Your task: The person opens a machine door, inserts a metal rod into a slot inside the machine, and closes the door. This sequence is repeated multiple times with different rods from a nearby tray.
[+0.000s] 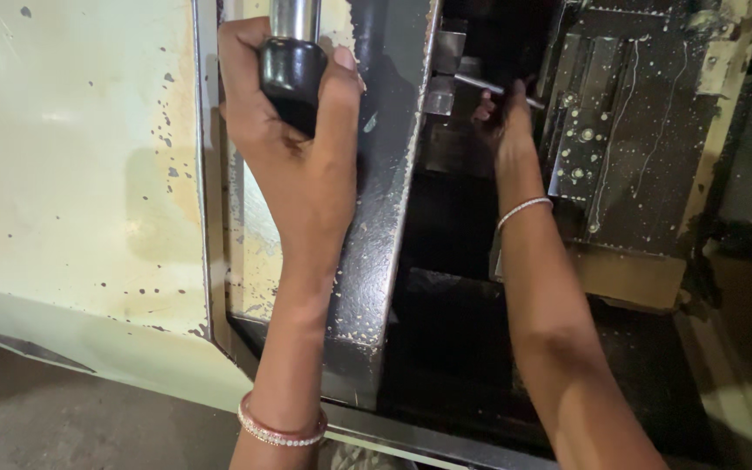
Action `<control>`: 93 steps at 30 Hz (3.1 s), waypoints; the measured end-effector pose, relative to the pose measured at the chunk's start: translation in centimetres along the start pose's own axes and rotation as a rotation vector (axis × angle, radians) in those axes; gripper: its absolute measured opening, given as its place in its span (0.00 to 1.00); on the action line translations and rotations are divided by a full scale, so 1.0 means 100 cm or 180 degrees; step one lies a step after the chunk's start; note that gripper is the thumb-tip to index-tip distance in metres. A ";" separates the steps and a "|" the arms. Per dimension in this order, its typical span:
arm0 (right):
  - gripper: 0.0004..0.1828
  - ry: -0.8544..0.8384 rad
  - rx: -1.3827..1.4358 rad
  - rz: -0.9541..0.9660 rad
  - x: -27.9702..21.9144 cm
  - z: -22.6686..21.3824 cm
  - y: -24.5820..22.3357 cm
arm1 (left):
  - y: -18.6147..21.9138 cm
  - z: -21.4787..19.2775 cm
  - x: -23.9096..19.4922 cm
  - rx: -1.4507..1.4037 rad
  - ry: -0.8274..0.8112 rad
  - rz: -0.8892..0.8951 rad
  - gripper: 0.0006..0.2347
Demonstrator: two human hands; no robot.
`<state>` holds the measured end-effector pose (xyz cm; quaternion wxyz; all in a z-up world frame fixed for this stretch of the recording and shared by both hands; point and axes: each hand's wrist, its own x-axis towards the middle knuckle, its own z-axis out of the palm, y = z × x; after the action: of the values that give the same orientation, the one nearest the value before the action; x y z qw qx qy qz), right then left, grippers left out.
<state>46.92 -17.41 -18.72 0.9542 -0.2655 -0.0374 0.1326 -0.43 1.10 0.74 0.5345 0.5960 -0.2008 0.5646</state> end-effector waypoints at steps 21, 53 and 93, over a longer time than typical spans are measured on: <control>0.24 -0.0106 -0.1812 -0.0367 -0.020 0.043 0.029 | -0.001 0.001 -0.001 -0.0036 0.0013 0.0052 0.07; 0.10 -0.0141 -0.1687 -0.2382 -0.063 0.051 0.028 | -0.014 0.003 0.005 0.0140 0.0108 0.0233 0.11; 0.13 0.0550 -0.2630 -0.2328 -0.249 0.048 0.049 | -0.010 0.005 -0.003 0.0652 0.0338 0.0147 0.12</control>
<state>21.16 -17.82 -17.19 0.7543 -0.5971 -0.0976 -0.2551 0.53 0.93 0.21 0.4675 0.6120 -0.1272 0.6251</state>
